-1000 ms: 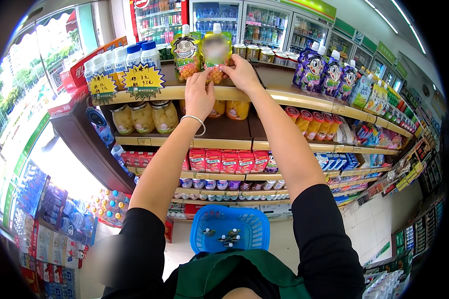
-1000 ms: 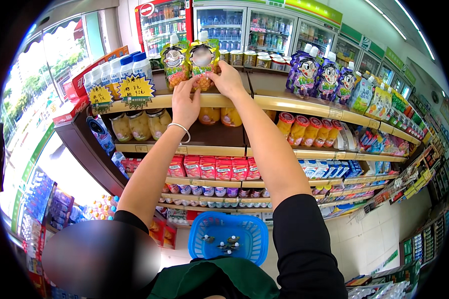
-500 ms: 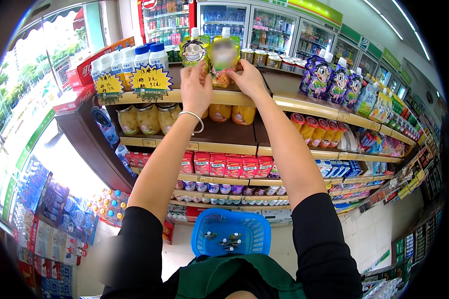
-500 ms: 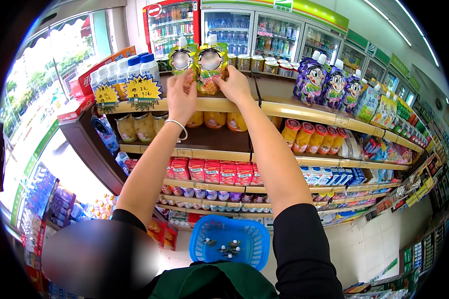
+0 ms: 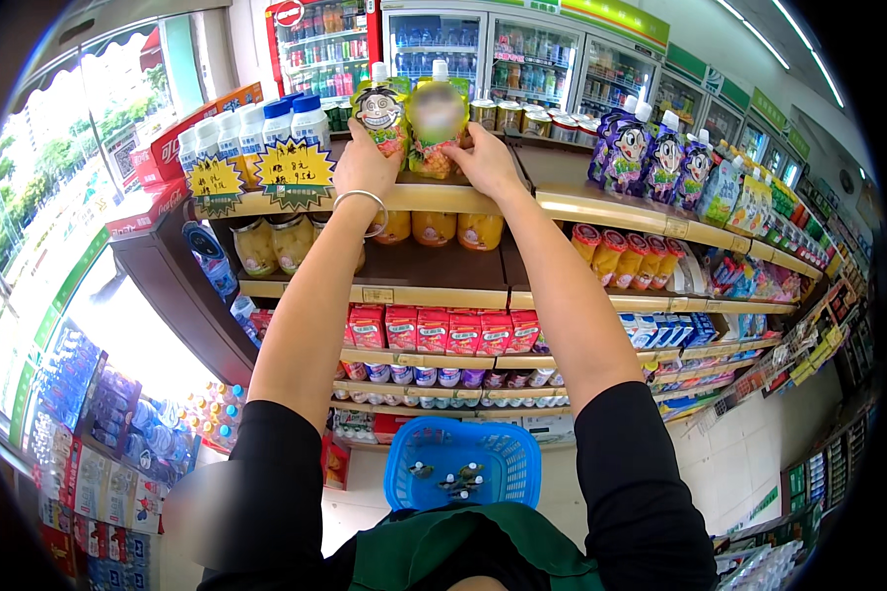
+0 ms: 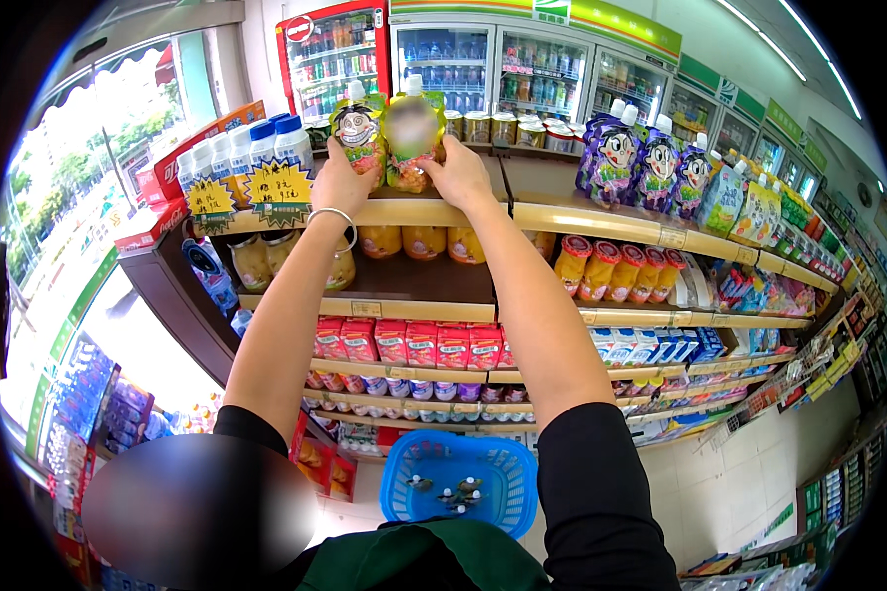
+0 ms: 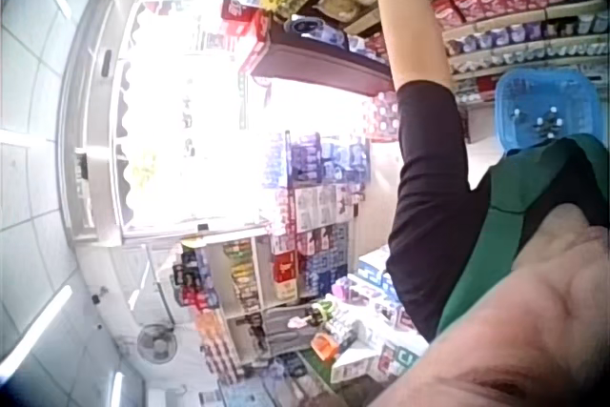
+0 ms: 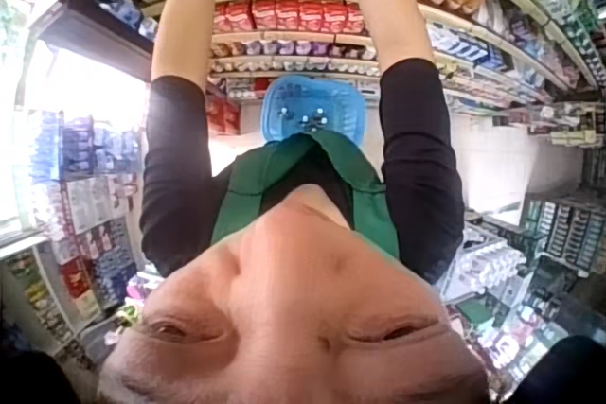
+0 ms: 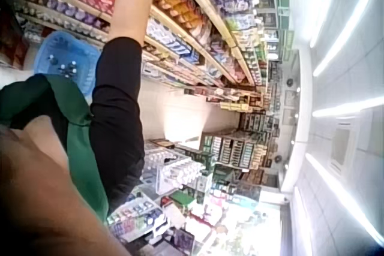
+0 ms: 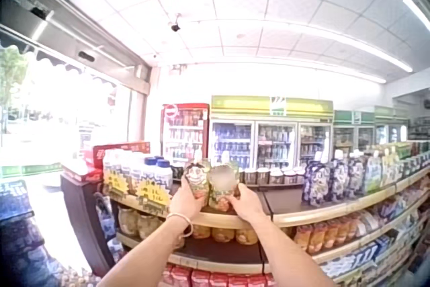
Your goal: The person repeatedly picks up small bottles and pouches from a blue basket and places them onto a store shelf. They handle the items one by one, arranging them in rows on the shelf. The person also moves some items within the basket to access others.
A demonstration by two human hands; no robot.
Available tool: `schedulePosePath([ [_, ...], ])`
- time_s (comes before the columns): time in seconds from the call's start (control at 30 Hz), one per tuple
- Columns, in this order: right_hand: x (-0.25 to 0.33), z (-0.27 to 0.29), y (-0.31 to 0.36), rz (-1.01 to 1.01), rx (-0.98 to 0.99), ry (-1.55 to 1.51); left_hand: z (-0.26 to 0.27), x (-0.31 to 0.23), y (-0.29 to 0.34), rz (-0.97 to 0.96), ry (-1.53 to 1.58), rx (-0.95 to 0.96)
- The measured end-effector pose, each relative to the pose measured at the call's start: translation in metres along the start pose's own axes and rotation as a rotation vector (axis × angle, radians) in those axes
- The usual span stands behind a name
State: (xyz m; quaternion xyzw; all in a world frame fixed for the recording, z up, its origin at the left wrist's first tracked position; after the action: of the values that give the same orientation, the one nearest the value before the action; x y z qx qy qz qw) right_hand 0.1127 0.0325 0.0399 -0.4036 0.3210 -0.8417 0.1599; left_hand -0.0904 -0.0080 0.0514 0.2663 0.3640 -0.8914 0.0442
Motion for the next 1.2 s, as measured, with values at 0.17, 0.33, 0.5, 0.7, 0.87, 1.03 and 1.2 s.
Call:
schedulePosePath([
  [0.17,-0.006,-0.002,-0.001,0.001,-0.024,-0.033,0.002,0.000,0.005,0.008,0.013,0.034],
  [0.33,0.016,0.015,0.005,0.112,-0.123,0.032,0.014,-0.001,0.021,-0.092,0.033,-0.120],
  [0.5,0.023,0.054,0.032,0.196,-0.414,-0.112,0.041,-0.013,0.068,-0.253,0.179,-0.269],
  [0.7,-0.001,0.049,0.139,0.226,-0.294,-0.445,0.016,0.003,0.149,-0.357,0.381,-0.223],
  [0.87,-0.027,0.011,0.264,0.207,-0.036,-0.243,-0.047,0.029,0.246,-0.247,0.462,0.073],
  [1.03,-0.105,-0.040,0.381,-0.013,0.155,-0.213,-0.139,0.074,0.372,-0.027,0.482,0.471],
  [1.2,-0.197,-0.078,0.507,-0.286,0.384,-0.073,-0.211,0.120,0.495,0.043,0.437,0.677],
])
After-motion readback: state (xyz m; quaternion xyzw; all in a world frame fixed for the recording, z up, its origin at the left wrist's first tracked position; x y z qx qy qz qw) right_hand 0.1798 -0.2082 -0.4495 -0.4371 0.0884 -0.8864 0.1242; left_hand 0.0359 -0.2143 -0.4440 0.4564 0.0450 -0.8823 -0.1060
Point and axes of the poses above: each hand's wrist, its own y-axis away from the middle knuckle, its own z-axis out of the back of the hand, x = y × z, the point moved 8 cm from there along -y, towards the middle knuckle, and after that the axes turned 6 degrees about -x, right-handed, at the moved point
